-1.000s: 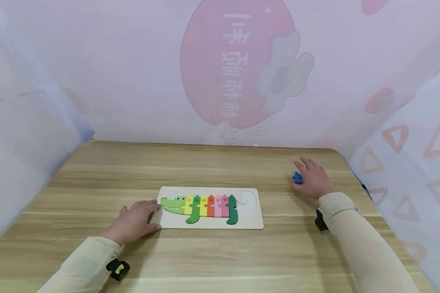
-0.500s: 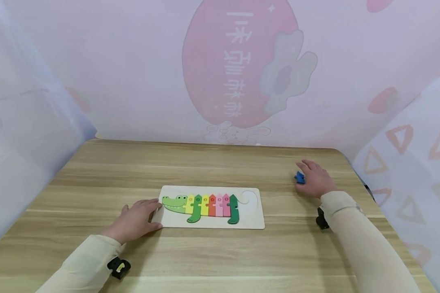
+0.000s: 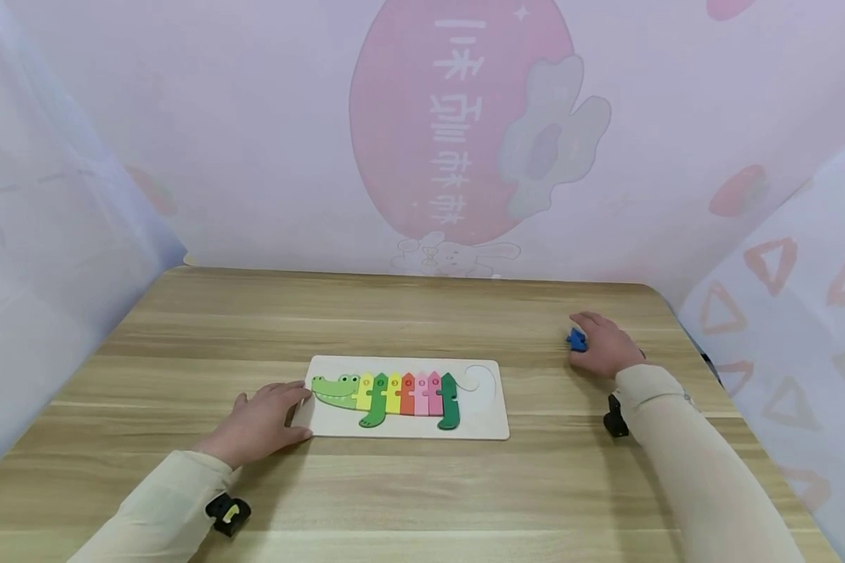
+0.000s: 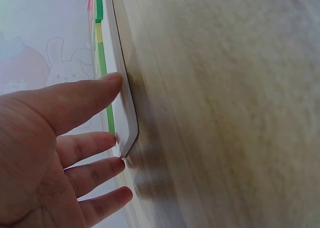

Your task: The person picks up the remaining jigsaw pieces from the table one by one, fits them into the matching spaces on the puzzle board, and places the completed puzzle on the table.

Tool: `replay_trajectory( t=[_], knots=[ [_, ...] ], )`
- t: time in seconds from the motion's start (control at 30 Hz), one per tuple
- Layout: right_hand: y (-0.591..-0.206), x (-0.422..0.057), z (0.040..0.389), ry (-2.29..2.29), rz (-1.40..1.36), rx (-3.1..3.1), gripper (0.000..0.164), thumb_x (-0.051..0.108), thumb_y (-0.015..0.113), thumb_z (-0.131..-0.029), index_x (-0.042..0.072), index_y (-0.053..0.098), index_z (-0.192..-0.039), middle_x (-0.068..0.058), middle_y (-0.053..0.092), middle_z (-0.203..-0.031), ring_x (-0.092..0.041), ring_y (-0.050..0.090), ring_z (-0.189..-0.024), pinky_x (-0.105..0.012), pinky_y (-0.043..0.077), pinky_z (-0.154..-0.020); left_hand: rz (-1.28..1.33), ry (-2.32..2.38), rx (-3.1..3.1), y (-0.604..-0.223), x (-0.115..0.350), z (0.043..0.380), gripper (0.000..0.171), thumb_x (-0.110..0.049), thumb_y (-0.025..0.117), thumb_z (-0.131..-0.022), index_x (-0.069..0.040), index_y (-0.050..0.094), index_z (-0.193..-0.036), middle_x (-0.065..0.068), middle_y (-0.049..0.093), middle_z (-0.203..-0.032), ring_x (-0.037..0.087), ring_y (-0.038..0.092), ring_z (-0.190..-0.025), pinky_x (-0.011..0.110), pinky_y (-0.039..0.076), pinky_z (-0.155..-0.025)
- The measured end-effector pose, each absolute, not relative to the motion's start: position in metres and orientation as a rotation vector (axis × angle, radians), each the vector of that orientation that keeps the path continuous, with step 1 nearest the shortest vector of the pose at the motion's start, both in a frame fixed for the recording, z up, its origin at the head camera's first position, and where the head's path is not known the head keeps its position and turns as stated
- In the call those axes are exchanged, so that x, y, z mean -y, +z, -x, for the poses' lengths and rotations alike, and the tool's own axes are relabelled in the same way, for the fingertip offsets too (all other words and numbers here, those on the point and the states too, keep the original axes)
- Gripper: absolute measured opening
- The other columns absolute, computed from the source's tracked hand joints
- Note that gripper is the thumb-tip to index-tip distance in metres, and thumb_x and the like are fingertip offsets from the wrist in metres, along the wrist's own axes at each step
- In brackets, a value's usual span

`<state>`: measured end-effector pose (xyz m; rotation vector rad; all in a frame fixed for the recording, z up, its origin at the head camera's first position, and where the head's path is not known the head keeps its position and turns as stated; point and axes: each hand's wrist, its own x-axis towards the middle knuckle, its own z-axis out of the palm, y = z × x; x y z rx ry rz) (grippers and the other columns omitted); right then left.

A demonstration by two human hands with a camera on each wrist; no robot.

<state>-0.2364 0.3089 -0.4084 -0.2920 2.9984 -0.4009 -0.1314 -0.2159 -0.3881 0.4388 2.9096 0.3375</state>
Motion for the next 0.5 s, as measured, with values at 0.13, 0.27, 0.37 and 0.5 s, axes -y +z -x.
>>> replay_trajectory(
  t=[0.13,0.27,0.37,0.5],
  knots=[
    [-0.4085,-0.3093,0.2374,-0.423,0.274,-2.973,0.075,0.027,0.062,-0.085,0.001,0.032,-0.148,-0.029,0.030,-0.149,-0.051,0.032,-0.133,-0.065,0.034,-0.102,-0.447,0.341,-2.920,-0.3891,0.2167,0.1309,0.059,-0.032,0.077,-0.081,-0.002,0.059,-0.128,0.022,0.051,-0.138,0.047,0.046,-0.124,0.081,0.027,-0.089],
    [-0.4092,-0.3091,0.2374,-0.435,0.265,-2.962,0.074,0.027,0.063,-0.086,0.001,0.032,-0.148,-0.029,0.032,-0.148,-0.051,0.036,-0.130,-0.065,0.036,-0.100,-0.452,0.340,-2.922,-0.3883,0.2171,0.1311,0.059,-0.033,0.077,-0.080,-0.002,0.059,-0.127,0.022,0.052,-0.137,0.047,0.047,-0.124,0.081,0.027,-0.088],
    [-0.4094,-0.3079,0.2371,-0.429,0.265,-2.962,0.074,0.027,0.063,-0.086,0.000,0.033,-0.148,-0.030,0.034,-0.147,-0.051,0.038,-0.129,-0.064,0.037,-0.100,-0.448,0.344,-2.920,-0.3883,0.2174,0.1308,0.058,-0.032,0.077,-0.081,-0.002,0.059,-0.127,0.022,0.052,-0.137,0.046,0.047,-0.124,0.081,0.027,-0.088],
    [-0.4085,-0.3053,0.2364,-0.430,0.265,-2.953,0.071,0.025,0.062,-0.087,0.000,0.033,-0.148,-0.030,0.035,-0.147,-0.051,0.038,-0.128,-0.065,0.037,-0.099,-0.441,0.341,-2.919,-0.3890,0.2178,0.1305,0.058,-0.031,0.077,-0.081,-0.002,0.059,-0.127,0.022,0.052,-0.138,0.046,0.046,-0.125,0.081,0.027,-0.089]
  ],
)
